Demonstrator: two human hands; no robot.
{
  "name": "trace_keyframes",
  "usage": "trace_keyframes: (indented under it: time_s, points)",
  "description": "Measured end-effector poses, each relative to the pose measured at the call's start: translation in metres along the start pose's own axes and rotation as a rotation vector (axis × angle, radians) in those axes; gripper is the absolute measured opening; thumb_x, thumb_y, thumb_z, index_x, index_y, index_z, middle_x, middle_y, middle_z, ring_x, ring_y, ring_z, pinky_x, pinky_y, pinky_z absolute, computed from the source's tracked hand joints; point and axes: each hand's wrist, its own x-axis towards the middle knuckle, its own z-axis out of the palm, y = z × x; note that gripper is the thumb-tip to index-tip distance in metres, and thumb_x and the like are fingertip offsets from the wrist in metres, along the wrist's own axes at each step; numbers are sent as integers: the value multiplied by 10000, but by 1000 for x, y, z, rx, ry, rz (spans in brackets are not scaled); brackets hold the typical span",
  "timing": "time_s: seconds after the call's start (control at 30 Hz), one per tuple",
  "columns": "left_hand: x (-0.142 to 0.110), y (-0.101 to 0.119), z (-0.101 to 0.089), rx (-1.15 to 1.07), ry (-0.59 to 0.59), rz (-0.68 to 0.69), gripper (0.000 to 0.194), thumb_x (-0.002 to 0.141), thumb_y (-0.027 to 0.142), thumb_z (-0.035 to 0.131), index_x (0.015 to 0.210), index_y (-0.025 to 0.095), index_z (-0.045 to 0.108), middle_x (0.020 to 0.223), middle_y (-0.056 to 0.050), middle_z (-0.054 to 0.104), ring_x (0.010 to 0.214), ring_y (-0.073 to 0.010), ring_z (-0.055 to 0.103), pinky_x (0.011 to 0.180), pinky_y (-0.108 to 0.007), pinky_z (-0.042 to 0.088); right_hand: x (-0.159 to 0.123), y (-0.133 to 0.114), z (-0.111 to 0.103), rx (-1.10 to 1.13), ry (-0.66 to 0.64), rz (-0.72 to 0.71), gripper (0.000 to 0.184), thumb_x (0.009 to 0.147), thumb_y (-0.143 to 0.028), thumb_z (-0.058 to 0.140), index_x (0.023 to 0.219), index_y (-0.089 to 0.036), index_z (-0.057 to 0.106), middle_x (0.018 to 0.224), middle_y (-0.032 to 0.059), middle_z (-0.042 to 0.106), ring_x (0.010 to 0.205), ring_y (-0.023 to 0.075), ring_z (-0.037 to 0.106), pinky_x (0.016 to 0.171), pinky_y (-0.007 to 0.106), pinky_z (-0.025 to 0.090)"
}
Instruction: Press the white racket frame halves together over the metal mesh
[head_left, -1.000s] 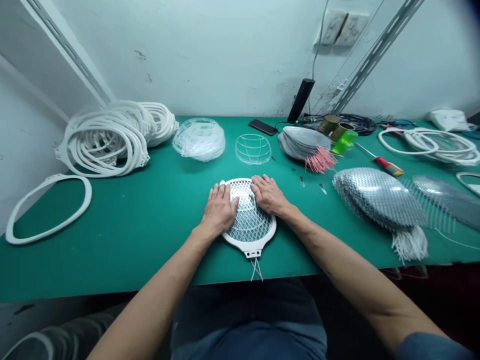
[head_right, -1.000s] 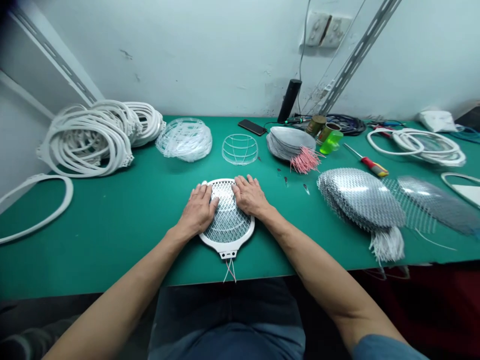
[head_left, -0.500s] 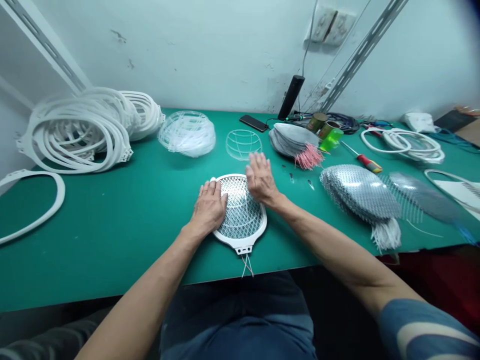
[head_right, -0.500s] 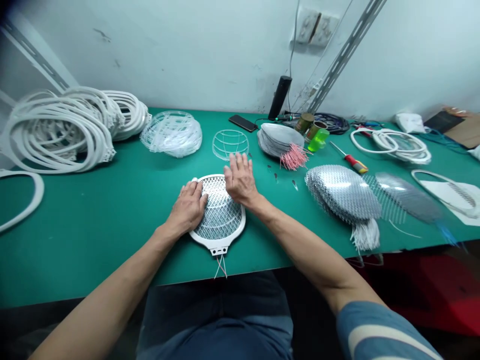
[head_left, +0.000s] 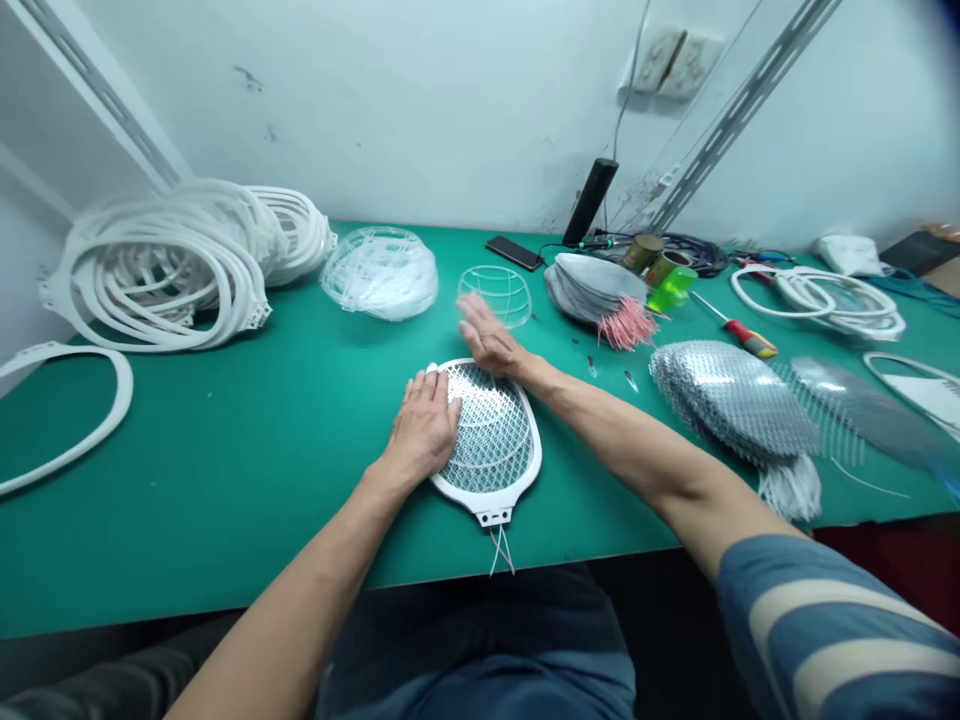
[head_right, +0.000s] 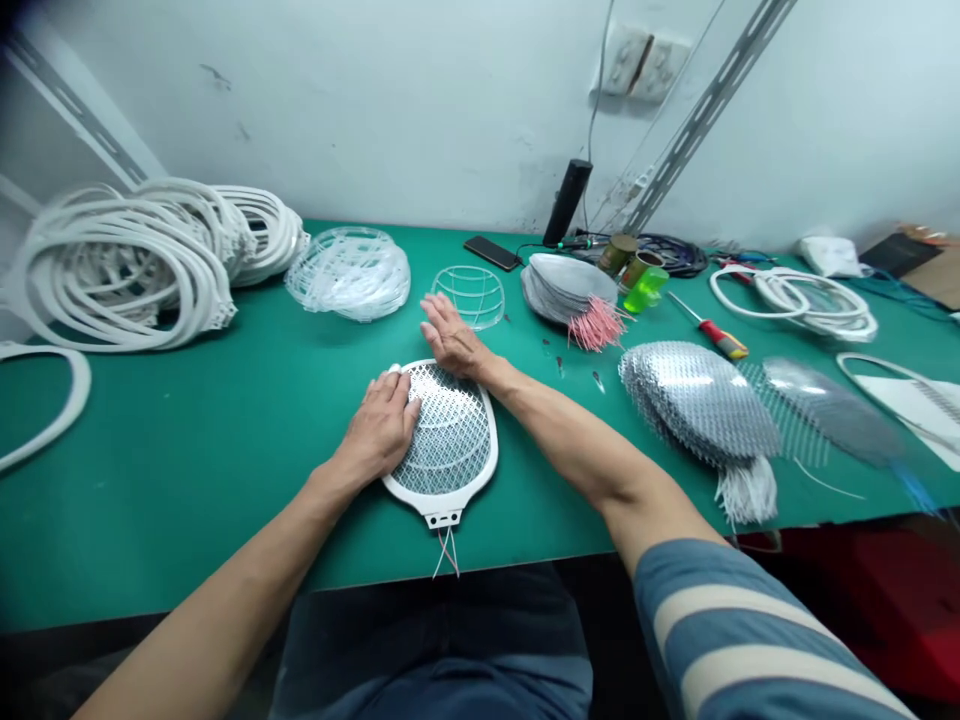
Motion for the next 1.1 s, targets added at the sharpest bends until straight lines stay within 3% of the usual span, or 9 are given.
trace_keyframes:
  time_s: [0.17, 0.27, 0.33, 0.43, 0.53, 0.67, 0.8, 1.0, 1.1]
  points:
    - [0, -2, 4, 13, 28, -8, 600, 1074, 387, 315, 1522, 7, 439, 1606, -232, 423, 1520, -356, 360, 1268, -501, 272, 17, -2, 5, 42, 44, -94, 728, 1070, -567, 179, 1581, -81, 360, 1633, 203, 378, 1582, 307, 210, 1284, 569, 210]
    - [0, -2, 4, 22, 41, 3, 582, 1071, 380, 325, 1513, 22, 449, 1596, -230, 440, 1512, -347, 378, 1257, -512, 293, 20, -10, 8, 38, -54, -100, 757, 1072, -574, 186, 1543, -28, 416, 1590, 238, 433, 1569, 295, 255, 1278, 519, 247]
    - [0, -2, 3, 24, 32, 6, 575, 1070, 381, 326, 1514, 37, 449, 1593, -224, 448, 1509, -338, 387, 1252, -516, 304, 19, -16, 6, 4, -109, -62, 749, 1077, -562, 195, 1500, -13, 480, 1556, 224, 489, 1554, 264, 299, 1277, 448, 265]
    - [0, -1, 2, 19, 15, -8, 592, 1068, 393, 319, 1520, 32, 446, 1600, -224, 437, 1518, -340, 373, 1261, -500, 290, 12, -21, -7, -58, -34, 87, 713, 1092, -493, 133, 1495, -29, 495, 1563, 183, 497, 1545, 222, 323, 1283, 402, 245]
    - [-1, 0, 2, 16, 26, -17, 608, 1067, 407, 309, 1527, 31, 441, 1606, -227, 427, 1523, -347, 360, 1261, -506, 285, -10, -27, -21, -89, 28, 188, 694, 1093, -430, 71, 1513, -63, 484, 1569, 173, 492, 1534, 229, 345, 1284, 446, 247]
    - [-2, 0, 0, 12, 22, -15, 612, 1064, 408, 321, 1539, 34, 420, 1610, -224, 423, 1525, -348, 356, 1257, -505, 282, -65, -46, -22, -82, -91, 193, 612, 1083, -462, 200, 1450, -157, 583, 1461, 133, 618, 1461, 258, 469, 1248, 498, 336]
    - [-3, 2, -5, -7, -4, -15, 633, 1069, 421, 313, 1569, 37, 367, 1623, -219, 402, 1538, -348, 327, 1261, -504, 270, -113, -66, -14, -168, -184, 271, 804, 1056, -595, 214, 1537, 14, 422, 1623, 266, 361, 1564, 361, 243, 1265, 571, 253]
    - [-6, 1, -6, -49, -67, -32, 633, 1078, 433, 311, 1569, 37, 369, 1643, -228, 357, 1557, -354, 275, 1267, -519, 240, -120, -77, -15, -231, -238, 318, 904, 1044, -640, 133, 1549, 70, 373, 1635, 281, 325, 1567, 371, 223, 1288, 504, 203]
    - [5, -6, -23, -62, -88, -20, 649, 1090, 472, 248, 1573, 55, 368, 1645, -228, 352, 1558, -352, 272, 1249, -529, 272, -118, -77, -14, -227, -218, 325, 871, 1051, -616, 141, 1539, 55, 404, 1624, 270, 353, 1559, 368, 251, 1280, 517, 224]
